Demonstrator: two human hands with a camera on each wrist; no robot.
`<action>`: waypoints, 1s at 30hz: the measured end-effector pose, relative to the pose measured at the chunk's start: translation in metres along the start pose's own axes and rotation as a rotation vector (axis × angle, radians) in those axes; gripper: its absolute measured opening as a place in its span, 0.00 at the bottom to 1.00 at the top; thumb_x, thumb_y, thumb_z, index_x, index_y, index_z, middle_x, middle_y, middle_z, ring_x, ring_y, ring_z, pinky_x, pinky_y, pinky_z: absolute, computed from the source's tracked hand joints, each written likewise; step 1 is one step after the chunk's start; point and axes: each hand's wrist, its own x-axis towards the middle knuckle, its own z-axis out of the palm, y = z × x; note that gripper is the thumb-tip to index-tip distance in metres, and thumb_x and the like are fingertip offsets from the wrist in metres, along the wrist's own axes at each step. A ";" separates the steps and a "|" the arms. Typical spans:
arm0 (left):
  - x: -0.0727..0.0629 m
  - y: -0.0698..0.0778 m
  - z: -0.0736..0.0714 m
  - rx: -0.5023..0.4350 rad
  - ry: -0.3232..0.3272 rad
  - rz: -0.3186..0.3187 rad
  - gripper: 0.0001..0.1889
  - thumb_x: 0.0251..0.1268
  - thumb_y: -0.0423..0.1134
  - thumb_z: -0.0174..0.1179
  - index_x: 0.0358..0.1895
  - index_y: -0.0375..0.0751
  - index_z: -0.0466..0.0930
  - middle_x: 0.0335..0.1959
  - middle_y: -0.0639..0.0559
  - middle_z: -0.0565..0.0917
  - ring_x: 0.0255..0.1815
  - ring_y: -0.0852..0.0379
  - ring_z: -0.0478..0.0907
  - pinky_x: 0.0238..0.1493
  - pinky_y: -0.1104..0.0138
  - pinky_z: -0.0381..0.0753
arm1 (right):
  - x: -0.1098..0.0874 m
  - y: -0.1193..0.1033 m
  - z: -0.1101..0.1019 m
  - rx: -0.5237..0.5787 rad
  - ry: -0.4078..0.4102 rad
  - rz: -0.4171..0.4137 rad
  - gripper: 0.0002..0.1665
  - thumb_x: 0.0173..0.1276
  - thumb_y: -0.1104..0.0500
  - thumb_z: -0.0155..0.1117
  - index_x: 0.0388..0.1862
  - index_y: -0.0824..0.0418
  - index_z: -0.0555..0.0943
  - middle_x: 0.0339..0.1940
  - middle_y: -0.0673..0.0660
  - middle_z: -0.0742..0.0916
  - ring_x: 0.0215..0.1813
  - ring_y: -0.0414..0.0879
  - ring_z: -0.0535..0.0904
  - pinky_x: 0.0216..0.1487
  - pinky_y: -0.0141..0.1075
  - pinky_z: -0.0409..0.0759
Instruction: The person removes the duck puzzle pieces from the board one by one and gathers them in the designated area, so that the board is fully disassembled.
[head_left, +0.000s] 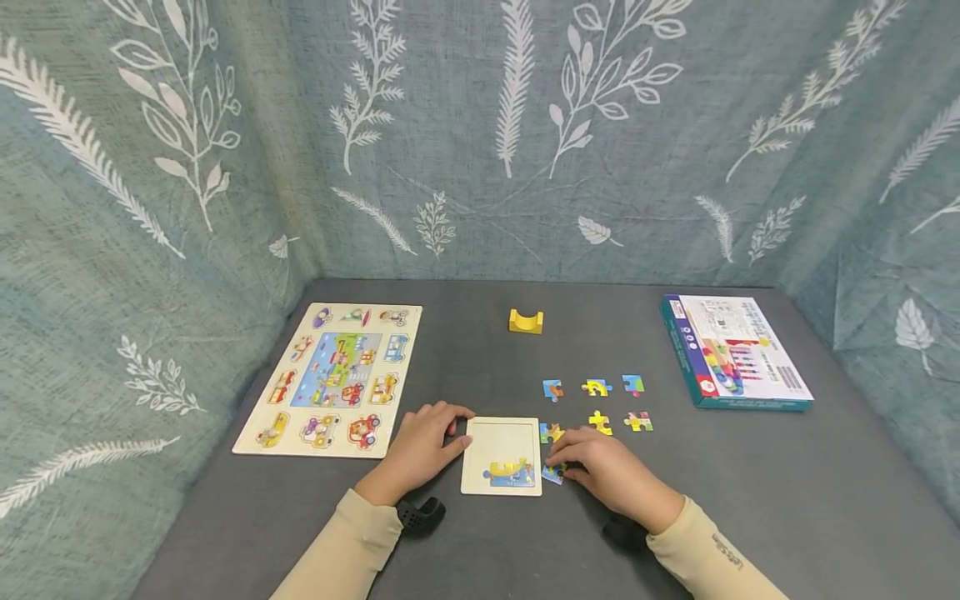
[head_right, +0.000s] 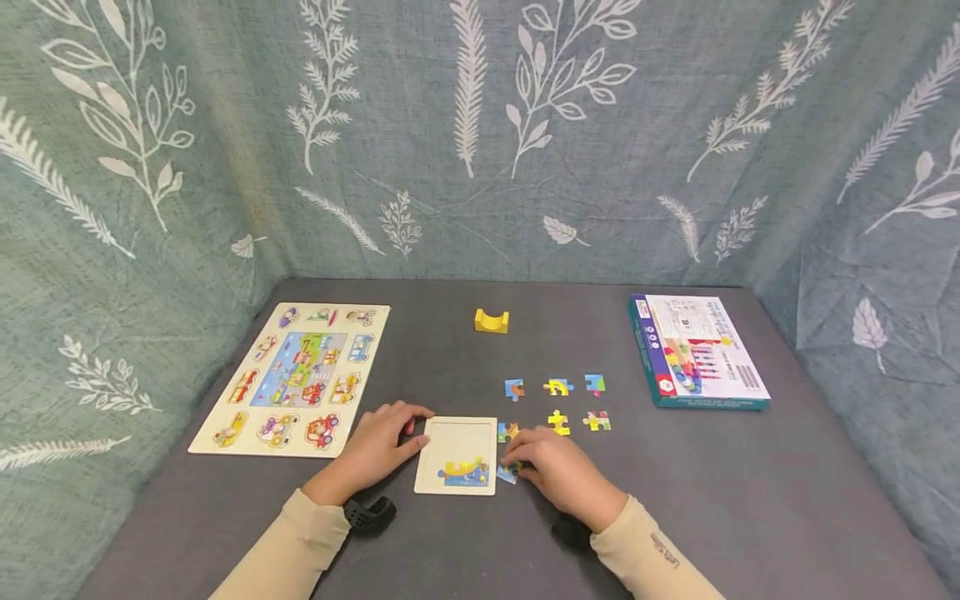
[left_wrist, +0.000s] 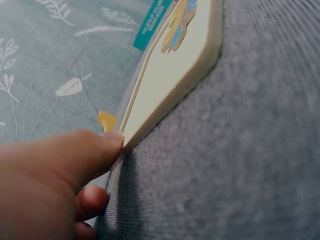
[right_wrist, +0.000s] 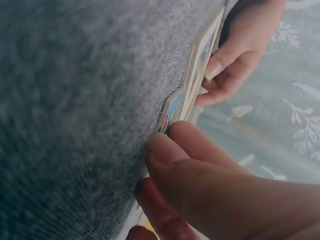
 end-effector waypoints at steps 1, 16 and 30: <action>0.000 0.000 0.000 0.000 0.002 0.000 0.16 0.71 0.43 0.71 0.58 0.46 0.84 0.30 0.60 0.67 0.34 0.58 0.63 0.43 0.57 0.59 | 0.000 -0.001 0.000 -0.001 -0.003 0.002 0.16 0.57 0.72 0.80 0.44 0.60 0.92 0.48 0.50 0.88 0.51 0.48 0.84 0.53 0.40 0.83; -0.001 0.001 0.000 -0.008 0.049 -0.052 0.16 0.65 0.46 0.75 0.52 0.47 0.87 0.27 0.60 0.68 0.30 0.59 0.63 0.42 0.57 0.61 | 0.011 -0.009 0.000 -0.054 -0.012 0.026 0.13 0.57 0.62 0.85 0.41 0.53 0.91 0.45 0.46 0.87 0.47 0.44 0.81 0.50 0.41 0.80; -0.003 -0.003 -0.005 0.005 0.052 -0.028 0.13 0.66 0.47 0.74 0.48 0.49 0.85 0.27 0.60 0.68 0.28 0.60 0.61 0.39 0.58 0.60 | 0.048 -0.055 0.036 -0.117 -0.039 -0.031 0.18 0.61 0.51 0.83 0.49 0.54 0.91 0.52 0.48 0.85 0.53 0.44 0.79 0.56 0.41 0.79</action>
